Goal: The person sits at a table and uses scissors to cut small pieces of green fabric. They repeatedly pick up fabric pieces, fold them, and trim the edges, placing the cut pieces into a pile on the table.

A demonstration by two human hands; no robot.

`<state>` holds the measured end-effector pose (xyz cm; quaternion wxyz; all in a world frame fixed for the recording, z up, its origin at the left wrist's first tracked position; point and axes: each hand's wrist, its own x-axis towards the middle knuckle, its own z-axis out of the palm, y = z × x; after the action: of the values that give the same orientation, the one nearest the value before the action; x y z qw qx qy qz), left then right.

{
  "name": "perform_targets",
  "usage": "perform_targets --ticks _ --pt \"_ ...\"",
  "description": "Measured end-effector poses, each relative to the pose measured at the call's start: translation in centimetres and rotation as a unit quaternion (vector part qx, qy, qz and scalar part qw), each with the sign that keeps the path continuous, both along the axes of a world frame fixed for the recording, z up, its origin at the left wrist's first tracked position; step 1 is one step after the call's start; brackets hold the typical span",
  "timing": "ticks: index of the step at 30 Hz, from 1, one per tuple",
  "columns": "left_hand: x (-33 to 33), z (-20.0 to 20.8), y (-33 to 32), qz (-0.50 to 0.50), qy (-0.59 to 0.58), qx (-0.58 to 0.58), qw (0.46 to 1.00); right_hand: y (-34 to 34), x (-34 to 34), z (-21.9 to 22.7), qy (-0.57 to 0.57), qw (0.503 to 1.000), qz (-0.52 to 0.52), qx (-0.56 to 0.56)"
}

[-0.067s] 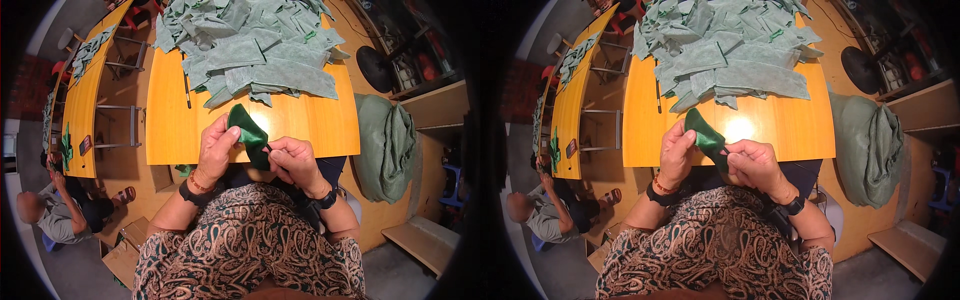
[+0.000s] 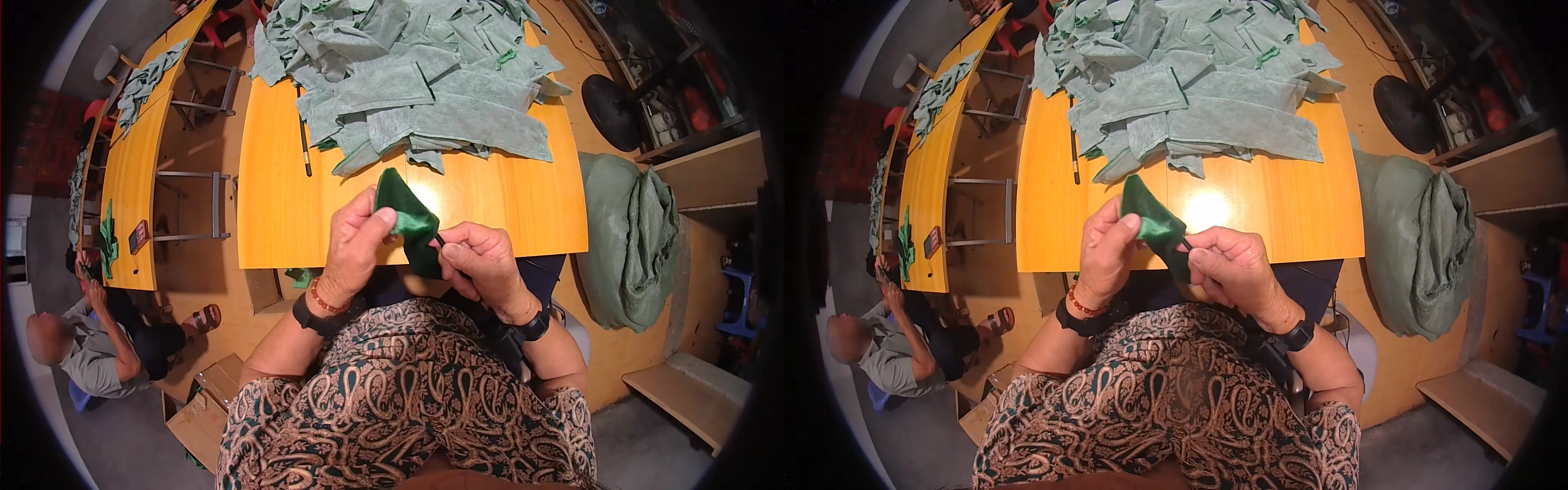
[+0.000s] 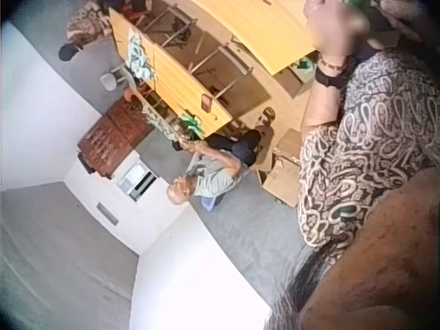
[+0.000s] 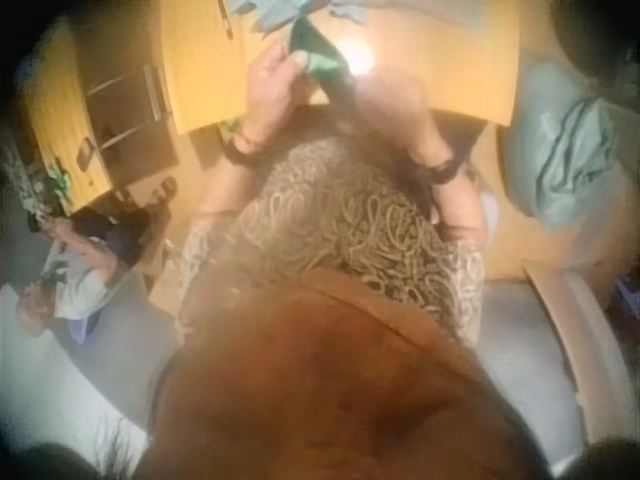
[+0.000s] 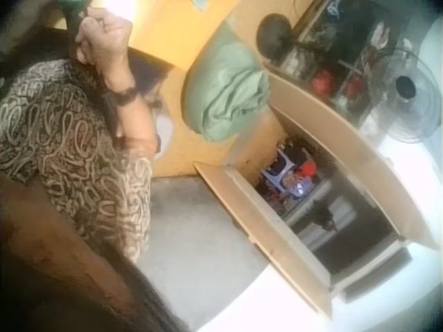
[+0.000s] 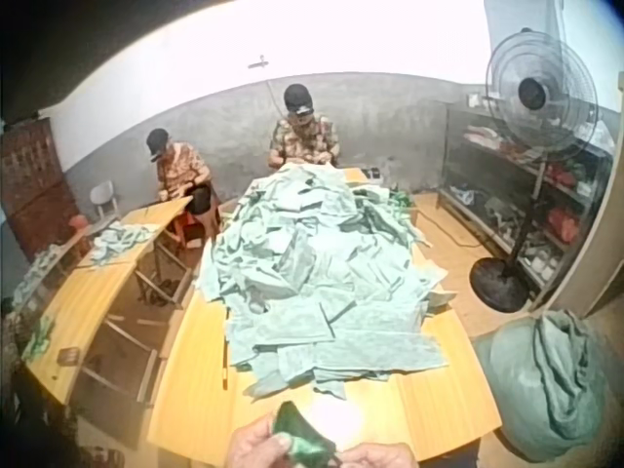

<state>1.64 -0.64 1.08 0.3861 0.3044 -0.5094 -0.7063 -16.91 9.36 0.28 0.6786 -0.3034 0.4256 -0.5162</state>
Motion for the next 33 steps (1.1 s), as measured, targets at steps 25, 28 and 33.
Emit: perform_targets --ticks 25,28,33 --pt "-1.9 0.2 0.3 -0.002 0.162 0.138 0.977 -1.2 -0.7 1.0 -0.006 0.999 0.040 0.020" --pt "-1.4 -0.1 0.4 -0.029 0.160 0.154 0.975 -1.2 -0.5 0.7 -0.052 0.997 0.053 0.021" --pt "-0.9 -0.2 0.4 -0.023 0.146 0.132 0.980 -0.6 0.0 0.8 -0.128 0.990 0.053 0.039"
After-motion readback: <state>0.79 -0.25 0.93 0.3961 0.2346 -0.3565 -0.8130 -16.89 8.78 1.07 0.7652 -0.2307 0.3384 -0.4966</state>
